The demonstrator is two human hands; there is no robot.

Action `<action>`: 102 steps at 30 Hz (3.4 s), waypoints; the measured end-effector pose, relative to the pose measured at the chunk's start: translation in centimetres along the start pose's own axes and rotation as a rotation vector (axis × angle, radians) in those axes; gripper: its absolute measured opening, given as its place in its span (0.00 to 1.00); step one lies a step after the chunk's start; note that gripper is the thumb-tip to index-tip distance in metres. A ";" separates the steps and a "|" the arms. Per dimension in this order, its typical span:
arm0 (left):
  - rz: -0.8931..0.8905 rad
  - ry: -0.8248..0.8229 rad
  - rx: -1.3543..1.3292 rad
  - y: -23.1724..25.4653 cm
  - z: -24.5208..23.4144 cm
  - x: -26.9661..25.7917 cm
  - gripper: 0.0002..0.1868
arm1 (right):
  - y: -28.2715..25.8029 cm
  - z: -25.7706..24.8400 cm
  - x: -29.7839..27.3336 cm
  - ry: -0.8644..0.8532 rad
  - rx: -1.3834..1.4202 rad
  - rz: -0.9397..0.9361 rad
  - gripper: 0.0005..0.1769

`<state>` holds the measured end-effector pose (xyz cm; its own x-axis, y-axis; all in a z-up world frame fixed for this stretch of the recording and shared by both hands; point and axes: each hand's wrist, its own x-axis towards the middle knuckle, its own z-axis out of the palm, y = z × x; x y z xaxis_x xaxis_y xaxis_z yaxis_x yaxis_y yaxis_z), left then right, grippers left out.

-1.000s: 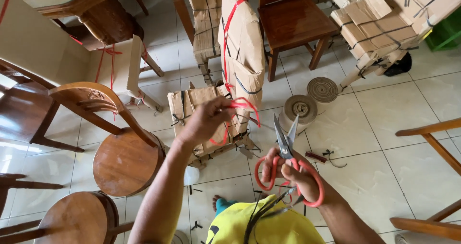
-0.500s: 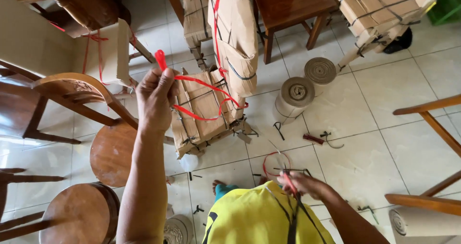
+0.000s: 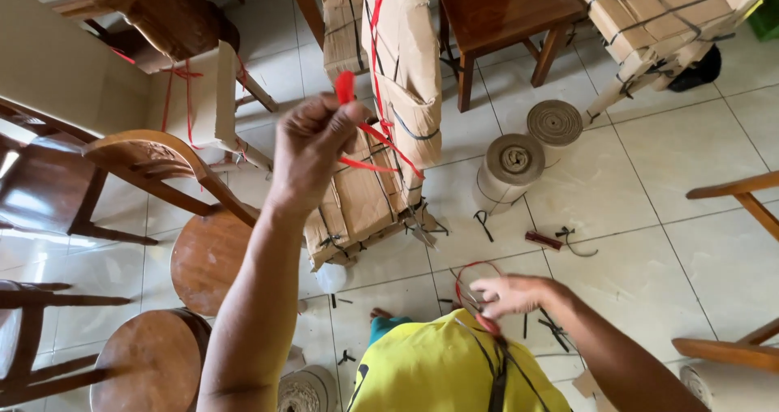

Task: Securing cardboard packaging onto wooden chairs using red plastic straps and scissors.

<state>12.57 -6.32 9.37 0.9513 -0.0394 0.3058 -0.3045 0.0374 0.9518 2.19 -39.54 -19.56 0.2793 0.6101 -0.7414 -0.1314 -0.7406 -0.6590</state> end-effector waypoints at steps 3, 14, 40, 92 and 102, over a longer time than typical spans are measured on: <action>-0.003 -0.085 0.000 -0.3 2.0 -0.4 0.09 | -11.0 -4.8 -4.7 0.524 0.176 -0.457 0.38; 0.031 -0.139 0.088 -0.3 2.3 2.2 0.16 | -19.9 -14.0 -2.1 0.973 0.529 -0.867 0.16; 0.174 0.810 -0.064 -2.5 -6.4 26.0 0.17 | -28.1 -31.6 -2.3 1.051 -0.041 -0.782 0.25; -0.314 0.242 1.230 -8.1 9.4 2.6 0.19 | -27.7 -23.1 -5.4 0.213 0.270 -1.259 0.10; -0.407 0.220 1.104 -8.9 8.8 1.6 0.18 | -16.8 -17.0 0.5 0.660 0.517 -0.654 0.31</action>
<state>16.38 -15.50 1.56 0.9429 0.3259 0.0693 0.2455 -0.8202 0.5167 20.71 -31.53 -6.69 0.8822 0.4577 -0.1106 -0.1141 -0.0200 -0.9933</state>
